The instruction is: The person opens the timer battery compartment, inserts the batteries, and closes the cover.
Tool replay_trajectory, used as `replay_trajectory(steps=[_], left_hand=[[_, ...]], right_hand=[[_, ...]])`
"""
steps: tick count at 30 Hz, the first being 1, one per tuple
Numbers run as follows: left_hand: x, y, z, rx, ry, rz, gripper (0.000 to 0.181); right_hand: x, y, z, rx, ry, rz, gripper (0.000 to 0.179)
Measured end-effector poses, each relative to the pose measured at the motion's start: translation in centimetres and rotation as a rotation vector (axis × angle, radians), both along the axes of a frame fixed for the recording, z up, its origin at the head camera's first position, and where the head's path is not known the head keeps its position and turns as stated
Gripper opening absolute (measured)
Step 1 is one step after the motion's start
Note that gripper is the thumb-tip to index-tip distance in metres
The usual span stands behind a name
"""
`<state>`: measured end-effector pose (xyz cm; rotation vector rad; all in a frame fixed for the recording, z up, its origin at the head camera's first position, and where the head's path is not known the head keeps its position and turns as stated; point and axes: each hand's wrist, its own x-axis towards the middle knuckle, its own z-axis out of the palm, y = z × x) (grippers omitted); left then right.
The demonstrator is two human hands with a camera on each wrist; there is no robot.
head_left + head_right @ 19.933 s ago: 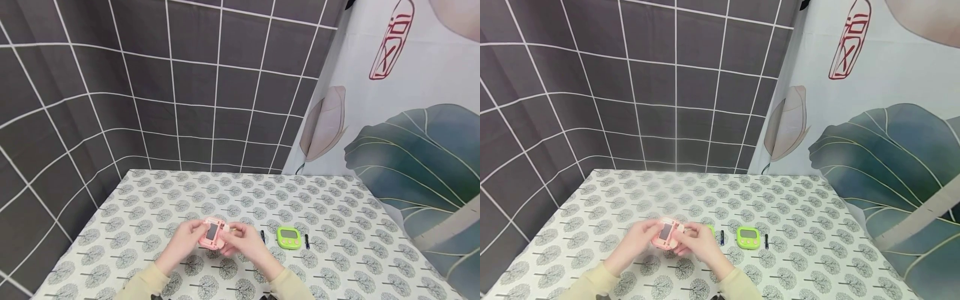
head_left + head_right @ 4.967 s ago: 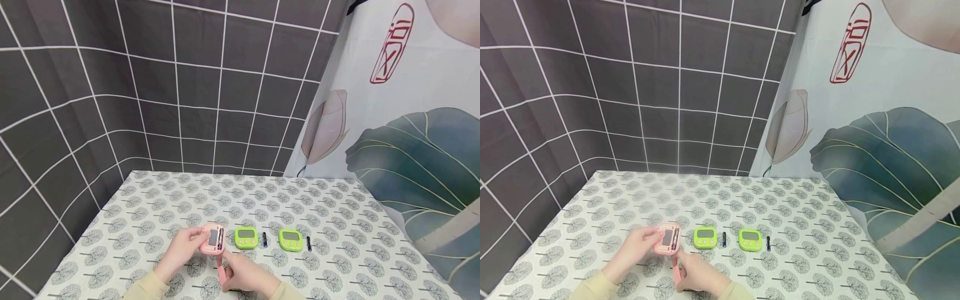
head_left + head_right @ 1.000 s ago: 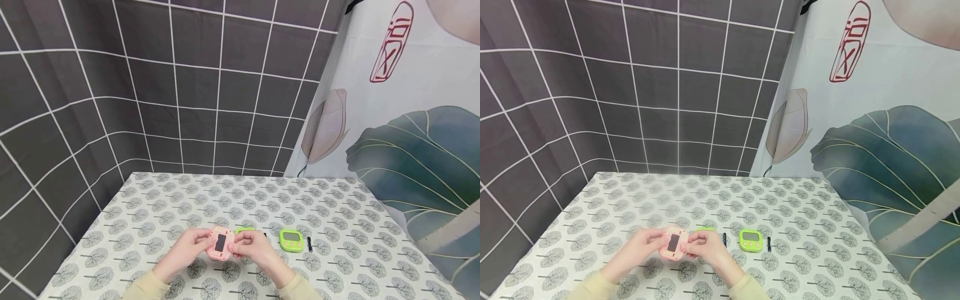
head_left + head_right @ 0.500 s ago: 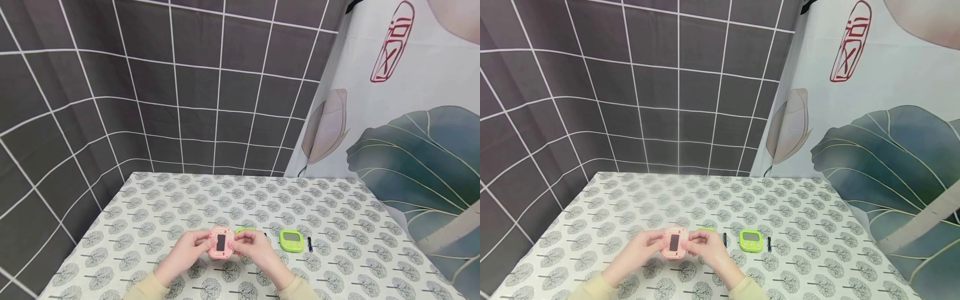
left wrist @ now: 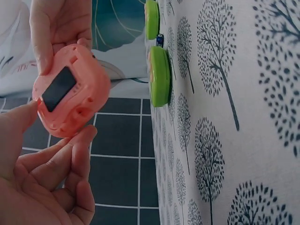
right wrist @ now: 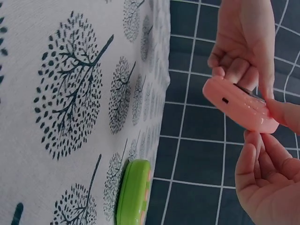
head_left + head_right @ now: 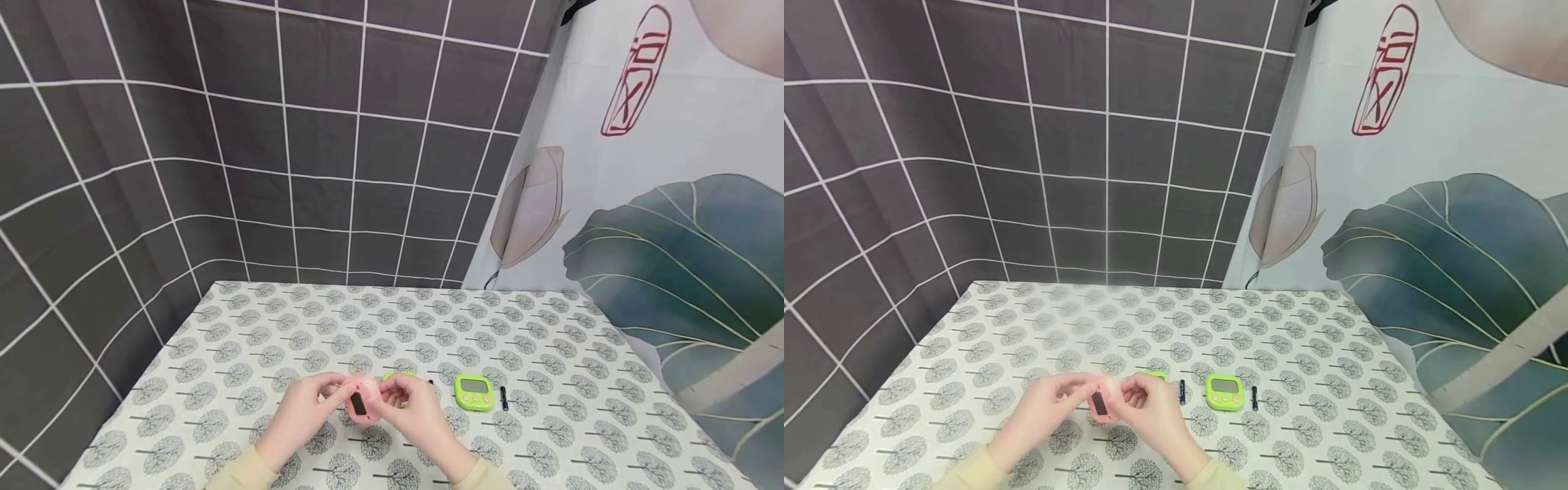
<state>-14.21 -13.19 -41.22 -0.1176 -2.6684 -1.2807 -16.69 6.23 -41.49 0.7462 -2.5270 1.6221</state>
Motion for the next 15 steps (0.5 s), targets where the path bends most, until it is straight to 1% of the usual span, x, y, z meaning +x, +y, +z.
replay_trajectory(steps=[4, 6, 9, 12, 15], left_hand=[[-0.03, 0.02, -0.06, -0.013, 0.001, 0.003, 0.035], [-0.02, -0.03, -0.16, -0.011, 0.004, -0.007, 0.038], [0.01, -0.13, -0.29, -0.005, -0.010, -0.028, 0.043], [0.02, -0.17, -0.39, -0.006, -0.020, -0.045, 0.044], [0.00, -0.14, -0.51, -0.015, -0.035, -0.063, 0.042]], right_hand=[[0.26, -0.25, -0.28, 0.067, 0.149, -0.008, 0.013], [0.34, -0.35, -0.45, 0.098, 0.224, -0.012, 0.012], [0.45, -0.43, -0.58, 0.135, 0.307, -0.007, 0.013], [0.47, -0.53, -0.67, 0.165, 0.399, 0.006, 0.017], [0.45, -0.69, -0.84, 0.206, 0.549, 0.006, 0.022]])
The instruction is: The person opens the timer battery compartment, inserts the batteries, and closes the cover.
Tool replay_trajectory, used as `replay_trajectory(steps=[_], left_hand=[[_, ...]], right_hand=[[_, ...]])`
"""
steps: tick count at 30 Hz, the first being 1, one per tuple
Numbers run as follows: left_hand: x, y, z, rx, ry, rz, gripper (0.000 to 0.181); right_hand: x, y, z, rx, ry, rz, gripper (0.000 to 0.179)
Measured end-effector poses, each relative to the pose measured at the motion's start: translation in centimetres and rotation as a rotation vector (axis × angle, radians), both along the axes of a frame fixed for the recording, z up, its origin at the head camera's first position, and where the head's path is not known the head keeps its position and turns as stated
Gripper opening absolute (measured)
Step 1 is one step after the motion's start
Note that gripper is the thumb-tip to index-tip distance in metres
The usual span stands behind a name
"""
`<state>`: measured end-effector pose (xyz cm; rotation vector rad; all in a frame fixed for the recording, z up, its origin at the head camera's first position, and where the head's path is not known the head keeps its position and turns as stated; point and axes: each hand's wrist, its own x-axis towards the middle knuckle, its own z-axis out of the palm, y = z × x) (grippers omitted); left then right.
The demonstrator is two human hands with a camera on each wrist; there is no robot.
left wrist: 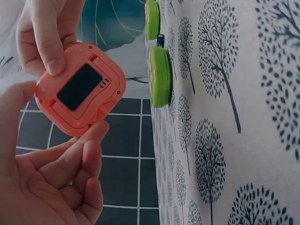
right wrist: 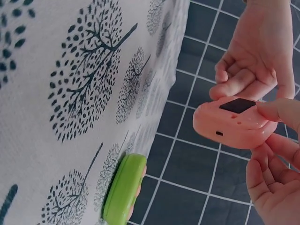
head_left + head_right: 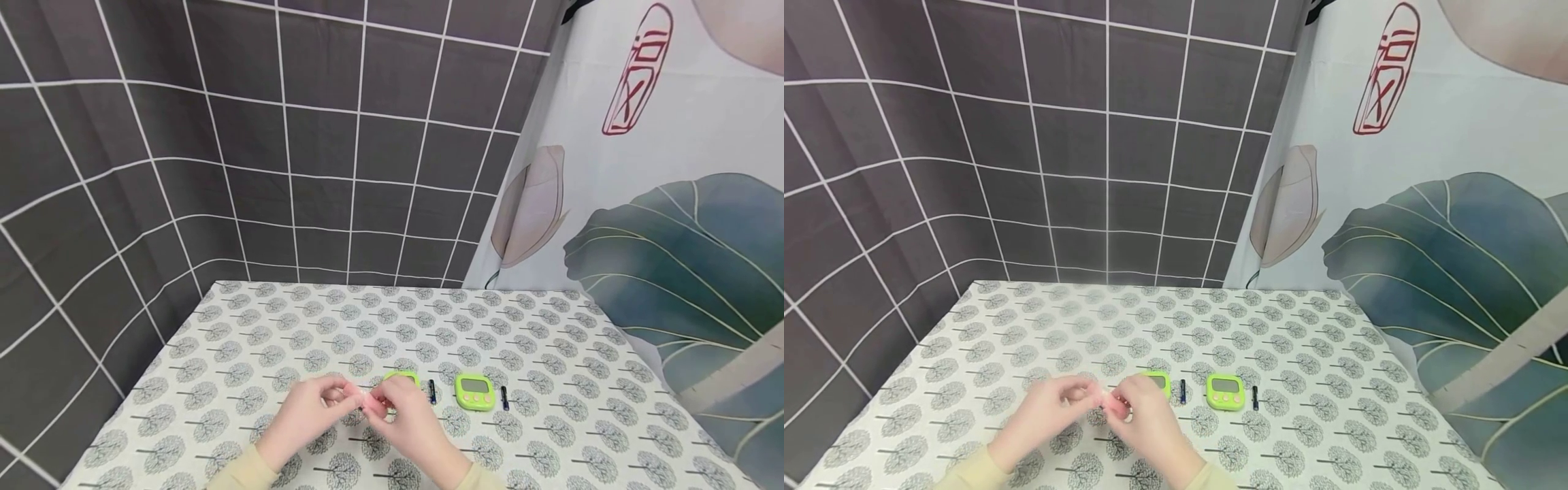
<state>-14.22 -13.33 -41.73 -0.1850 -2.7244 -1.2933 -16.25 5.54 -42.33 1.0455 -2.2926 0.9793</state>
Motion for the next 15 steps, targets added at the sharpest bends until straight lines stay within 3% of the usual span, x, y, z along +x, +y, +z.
replay_trajectory(steps=[5, 10, 15], left_hand=[[0.06, 0.12, -0.14, -0.008, -0.038, -0.017, 0.055], [0.12, 0.23, -0.27, -0.025, -0.059, -0.018, 0.074], [0.08, 0.20, -0.36, -0.031, -0.064, -0.033, 0.077]], right_hand=[[0.06, -0.23, -0.09, 0.061, 0.195, -0.009, 0.023], [0.16, -0.38, 0.02, 0.111, 0.280, 0.004, 0.024], [0.25, -0.41, 0.06, 0.161, 0.290, 0.007, 0.023]])
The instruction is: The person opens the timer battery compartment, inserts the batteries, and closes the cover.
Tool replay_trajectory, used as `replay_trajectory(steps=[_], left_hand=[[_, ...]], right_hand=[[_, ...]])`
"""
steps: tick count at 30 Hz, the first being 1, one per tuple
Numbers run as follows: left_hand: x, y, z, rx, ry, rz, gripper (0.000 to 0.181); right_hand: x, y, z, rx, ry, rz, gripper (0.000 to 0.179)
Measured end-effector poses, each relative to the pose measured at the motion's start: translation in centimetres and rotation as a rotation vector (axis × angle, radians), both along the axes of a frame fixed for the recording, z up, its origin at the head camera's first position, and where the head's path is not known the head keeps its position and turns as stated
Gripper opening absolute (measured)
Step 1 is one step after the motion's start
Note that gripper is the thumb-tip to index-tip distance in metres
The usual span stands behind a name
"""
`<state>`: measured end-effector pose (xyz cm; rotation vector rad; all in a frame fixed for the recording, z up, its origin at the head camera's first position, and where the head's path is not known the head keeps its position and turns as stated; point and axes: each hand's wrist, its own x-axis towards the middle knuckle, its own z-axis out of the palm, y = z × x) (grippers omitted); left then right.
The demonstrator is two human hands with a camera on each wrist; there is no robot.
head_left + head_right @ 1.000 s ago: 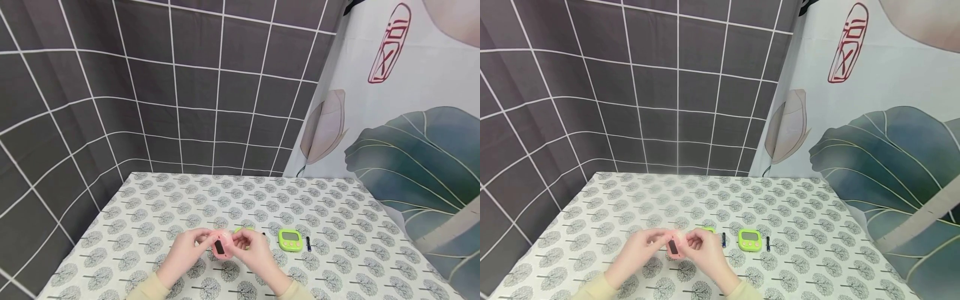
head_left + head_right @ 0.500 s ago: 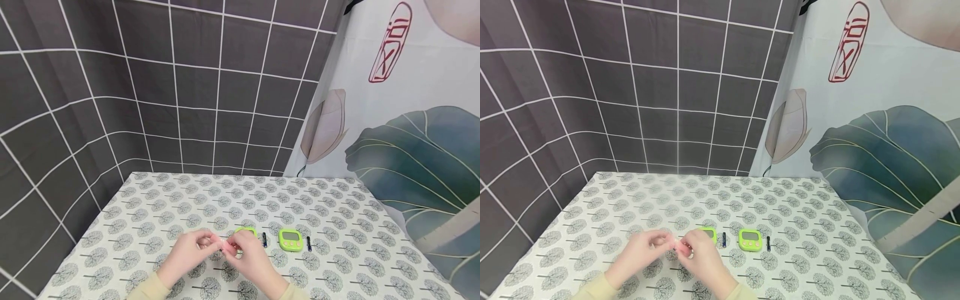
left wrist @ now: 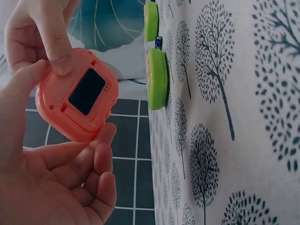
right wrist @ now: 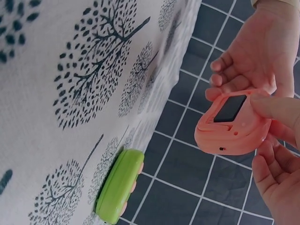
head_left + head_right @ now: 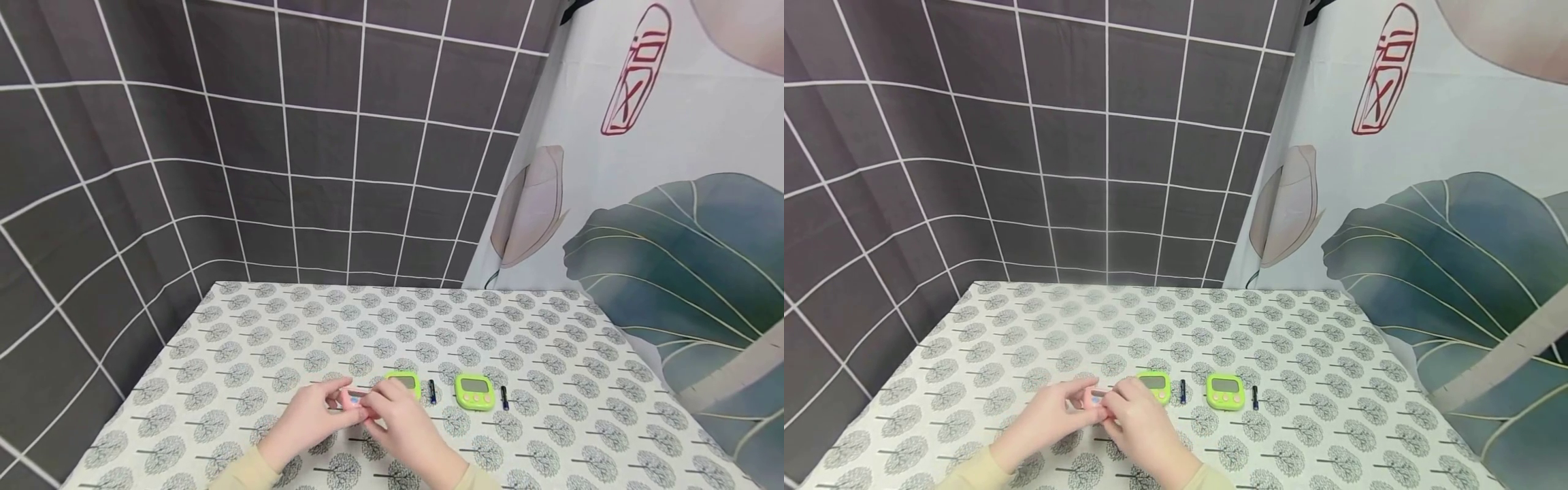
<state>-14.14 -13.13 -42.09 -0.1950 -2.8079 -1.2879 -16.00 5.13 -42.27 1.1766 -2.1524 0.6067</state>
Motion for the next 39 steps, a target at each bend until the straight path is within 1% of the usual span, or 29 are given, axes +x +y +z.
replay_trajectory(steps=[4, 8, 12, 14, 20, 22, 24, 28, 30, 36, 39], left_hand=[[-0.1, -0.2, -0.1, 0.005, 0.013, -0.015, 0.065], [-0.1, -0.3, -0.2, 0.021, 0.029, -0.030, 0.053], [-0.2, -0.4, -0.3, 0.020, 0.041, -0.030, 0.051], [-0.2, -0.5, -0.3, 0.011, 0.050, -0.027, 0.051], [-0.3, -0.6, -0.3, 0.007, 0.085, -0.024, 0.059], [-0.3, -0.6, -0.4, 0.015, 0.099, -0.021, 0.063], [-0.3, -0.6, -0.4, 0.024, 0.113, -0.014, 0.066], [-0.2, -0.5, -0.4, 0.032, 0.139, 0.009, 0.069], [-0.2, -0.5, -0.3, 0.039, 0.138, 0.017, 0.069], [-0.1, -0.6, -0.1, 0.077, 0.120, 0.040, 0.072], [-0.1, -0.7, 0.0, 0.087, 0.126, 0.040, 0.072]], right_hand=[[0.0, -0.1, -0.1, 0.020, -0.020, 0.002, 0.022], [-0.1, 0.0, -0.2, 0.002, -0.045, 0.015, 0.024], [-0.1, 0.1, -0.3, -0.030, -0.103, 0.012, 0.029], [-0.1, 0.2, -0.3, -0.043, -0.149, -0.003, 0.034], [-0.2, 0.3, 0.0, -0.049, -0.293, -0.086, 0.060], [-0.2, 0.3, 0.0, -0.047, -0.324, -0.109, 0.067], [-0.3, 0.3, 0.1, -0.052, -0.338, -0.122, 0.071], [-0.5, 0.4, 0.2, -0.069, -0.349, -0.116, 0.074], [-0.6, 0.4, 0.2, -0.081, -0.381, -0.107, 0.075], [-1.0, 1.0, 0.5, -0.142, -0.568, -0.078, 0.079], [-1.3, 1.4, 0.5, -0.151, -0.615, -0.056, 0.080]])
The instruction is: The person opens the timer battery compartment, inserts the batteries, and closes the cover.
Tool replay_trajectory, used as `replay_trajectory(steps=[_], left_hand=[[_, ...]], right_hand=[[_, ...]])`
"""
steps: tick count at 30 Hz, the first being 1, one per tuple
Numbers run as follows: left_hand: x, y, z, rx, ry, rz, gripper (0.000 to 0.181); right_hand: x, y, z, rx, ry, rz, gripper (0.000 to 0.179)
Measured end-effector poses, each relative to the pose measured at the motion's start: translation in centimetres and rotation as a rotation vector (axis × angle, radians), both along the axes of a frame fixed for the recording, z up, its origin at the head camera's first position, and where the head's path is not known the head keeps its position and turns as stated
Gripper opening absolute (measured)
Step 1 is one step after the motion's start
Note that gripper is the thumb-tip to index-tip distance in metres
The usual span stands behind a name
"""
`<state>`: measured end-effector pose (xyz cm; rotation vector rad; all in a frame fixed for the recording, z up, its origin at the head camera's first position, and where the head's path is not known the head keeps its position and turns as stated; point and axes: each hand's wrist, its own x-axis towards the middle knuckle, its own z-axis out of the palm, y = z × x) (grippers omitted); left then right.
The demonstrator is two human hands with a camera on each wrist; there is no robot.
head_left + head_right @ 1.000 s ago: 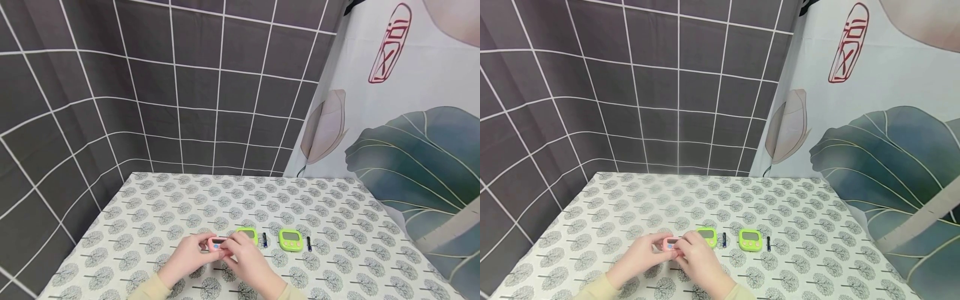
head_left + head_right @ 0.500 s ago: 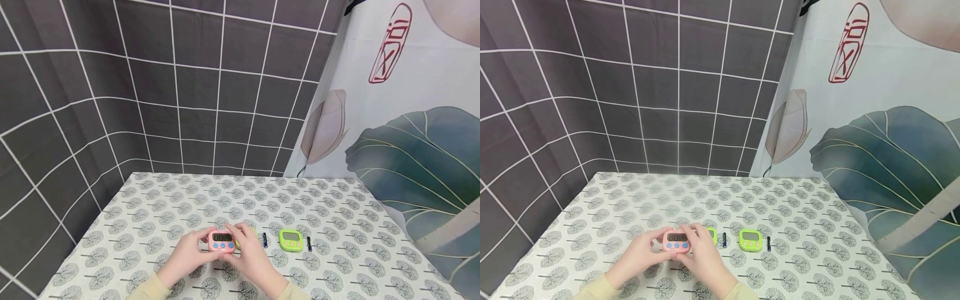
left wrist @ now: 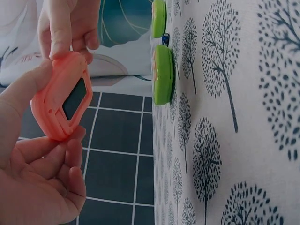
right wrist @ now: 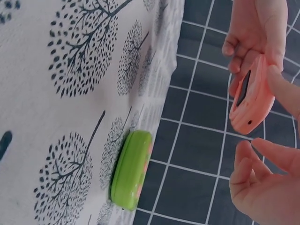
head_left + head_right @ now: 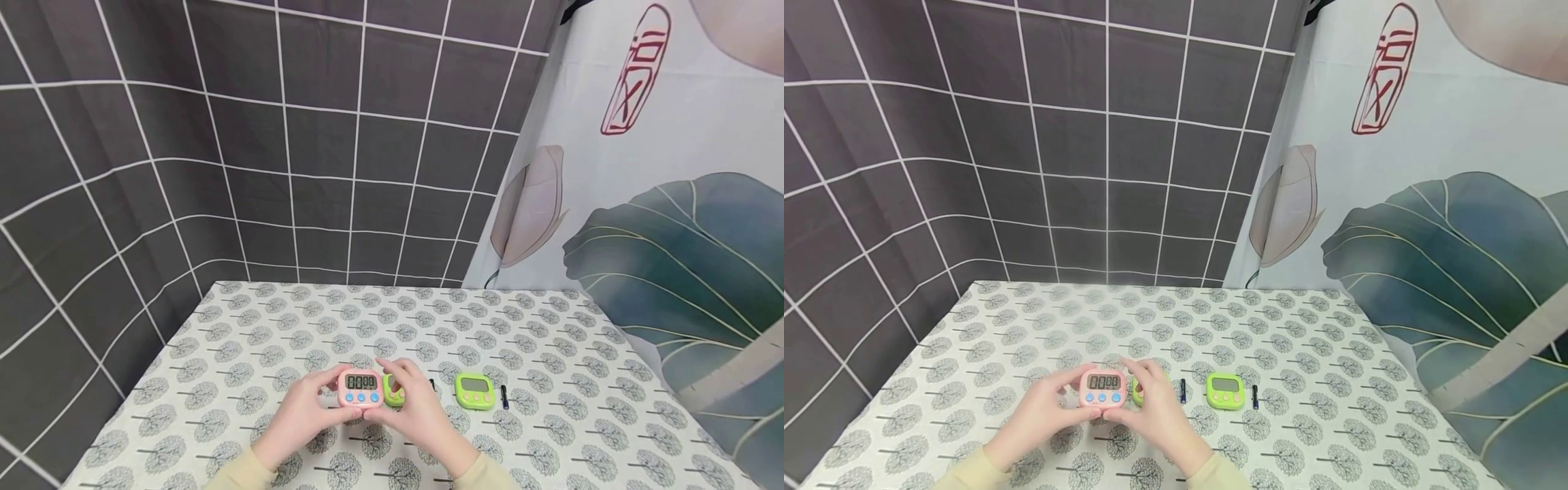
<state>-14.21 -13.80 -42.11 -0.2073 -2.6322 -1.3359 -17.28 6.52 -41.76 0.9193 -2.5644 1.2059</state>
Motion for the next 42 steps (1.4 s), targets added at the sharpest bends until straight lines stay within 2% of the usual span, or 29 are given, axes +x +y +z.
replay_trajectory(steps=[9, 17, 24, 30, 35, 42], left_hand=[[0.2, -0.2, 0.1, 0.005, -0.010, 0.003, 0.071], [0.2, -0.4, -0.1, 0.007, -0.002, -0.013, 0.072], [-0.1, -0.7, -0.2, -0.017, -0.010, -0.033, 0.074], [-0.8, -1.1, -0.6, -0.053, -0.001, -0.050, 0.078], [-1.3, -1.5, -0.9, -0.045, -0.028, -0.065, 0.078], [-2.0, -2.1, -1.3, -0.081, -0.071, -0.042, 0.081]], right_hand=[[-0.4, 0.5, -0.3, 0.079, -0.096, 0.058, 0.085], [-1.1, 0.5, -0.3, 0.029, -0.142, 0.085, 0.076], [-1.3, 0.3, -0.2, 0.037, -0.202, 0.079, 0.069], [-1.7, -0.2, -0.6, 0.047, -0.213, 0.051, 0.069], [-2.1, -0.9, -1.1, 0.065, -0.194, 0.034, 0.068], [-2.7, -2.0, -1.7, 0.078, -0.190, 0.030, 0.068]])
